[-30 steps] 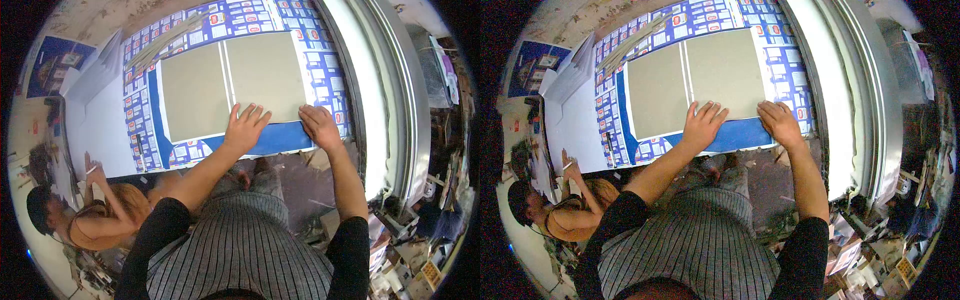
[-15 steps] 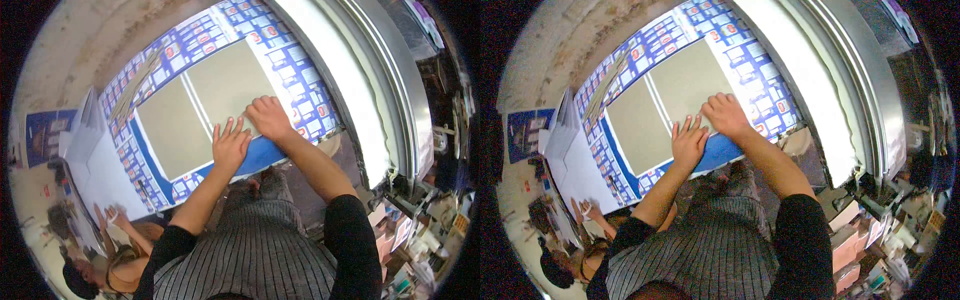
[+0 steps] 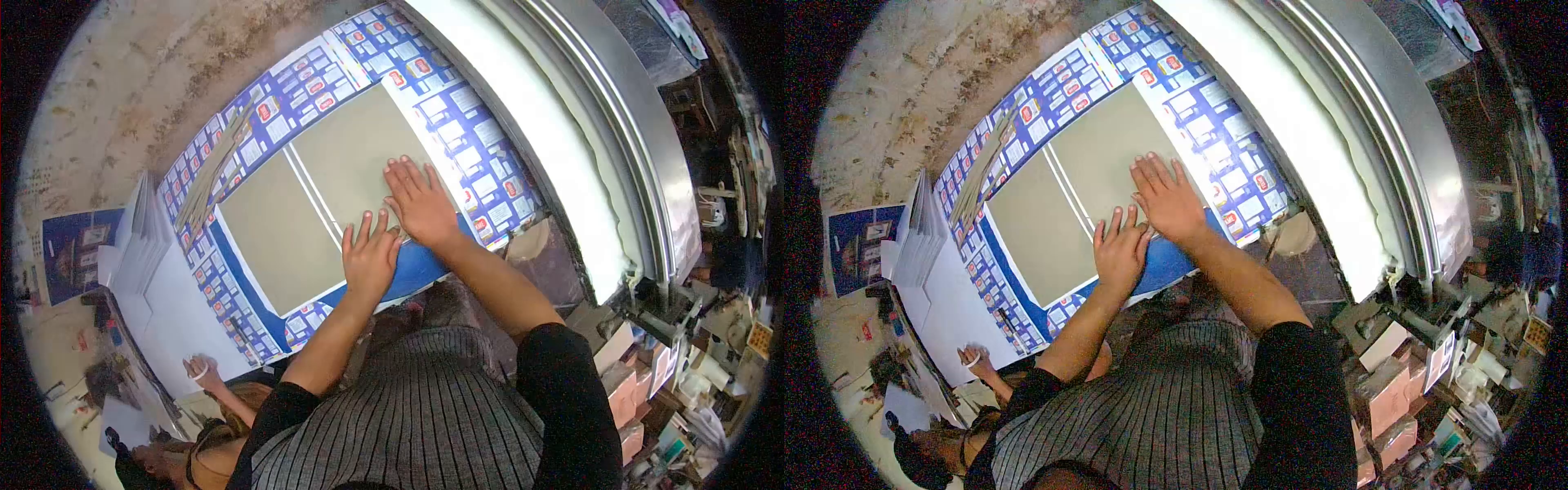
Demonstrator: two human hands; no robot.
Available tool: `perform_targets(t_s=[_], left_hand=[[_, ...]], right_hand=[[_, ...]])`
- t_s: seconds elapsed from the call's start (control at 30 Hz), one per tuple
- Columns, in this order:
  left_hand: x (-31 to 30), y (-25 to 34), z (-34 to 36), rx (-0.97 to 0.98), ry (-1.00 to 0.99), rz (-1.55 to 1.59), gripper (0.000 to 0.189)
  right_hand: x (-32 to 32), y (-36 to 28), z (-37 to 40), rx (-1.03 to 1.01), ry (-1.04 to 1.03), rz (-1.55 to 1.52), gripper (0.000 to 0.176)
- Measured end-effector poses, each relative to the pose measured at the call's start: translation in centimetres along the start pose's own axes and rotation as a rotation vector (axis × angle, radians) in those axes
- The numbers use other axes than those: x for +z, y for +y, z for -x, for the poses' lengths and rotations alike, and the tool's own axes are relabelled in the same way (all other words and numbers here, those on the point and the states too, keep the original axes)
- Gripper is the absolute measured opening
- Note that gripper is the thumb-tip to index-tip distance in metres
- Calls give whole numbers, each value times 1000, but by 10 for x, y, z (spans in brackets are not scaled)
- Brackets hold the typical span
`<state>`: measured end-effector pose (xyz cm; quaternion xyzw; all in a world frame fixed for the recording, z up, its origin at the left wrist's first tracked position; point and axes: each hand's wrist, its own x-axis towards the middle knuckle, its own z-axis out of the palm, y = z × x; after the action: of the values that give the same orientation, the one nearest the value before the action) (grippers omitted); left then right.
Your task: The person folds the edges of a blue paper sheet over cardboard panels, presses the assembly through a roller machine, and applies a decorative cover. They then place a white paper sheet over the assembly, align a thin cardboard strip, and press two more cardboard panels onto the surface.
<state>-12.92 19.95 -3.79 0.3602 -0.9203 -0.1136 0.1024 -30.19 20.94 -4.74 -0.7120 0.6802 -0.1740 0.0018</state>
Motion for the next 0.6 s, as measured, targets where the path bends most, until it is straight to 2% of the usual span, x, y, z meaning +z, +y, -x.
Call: perform_targets(t_s=[0.03, 0.07, 0.13, 0.17, 0.23, 0.33, 0.47, 0.57, 0.6], left_hand=[[-5, -1, 1, 26, -60, -28, 40], [-10, -3, 2, 22, -58, -25, 40], [-32, -5, 1, -107, -37, 82, 71], [-31, -9, 0, -107, -22, 78, 71], [-28, -15, 2, -128, -176, -9, 96], [-28, -25, 2, -143, -259, 24, 97], [-25, -30, 9, -121, -270, 28, 97], [-32, -35, 6, -111, -265, 46, 106], [-38, -40, 12, -162, -234, 52, 111]], right_hand=[[2, 0, -1, 45, 5, -14, 50], [3, 1, -1, 41, 2, -12, 50], [3, -4, 1, 88, 7, -17, 48], [0, -4, -3, 78, 17, -11, 48], [-3, -9, -1, 72, 21, 107, 48], [2, -23, -1, 14, 33, 26, 48], [5, -30, 2, 40, 35, 61, 47], [1, -33, -11, 10, -24, 11, 47], [3, -31, -13, 47, -19, 34, 48]])
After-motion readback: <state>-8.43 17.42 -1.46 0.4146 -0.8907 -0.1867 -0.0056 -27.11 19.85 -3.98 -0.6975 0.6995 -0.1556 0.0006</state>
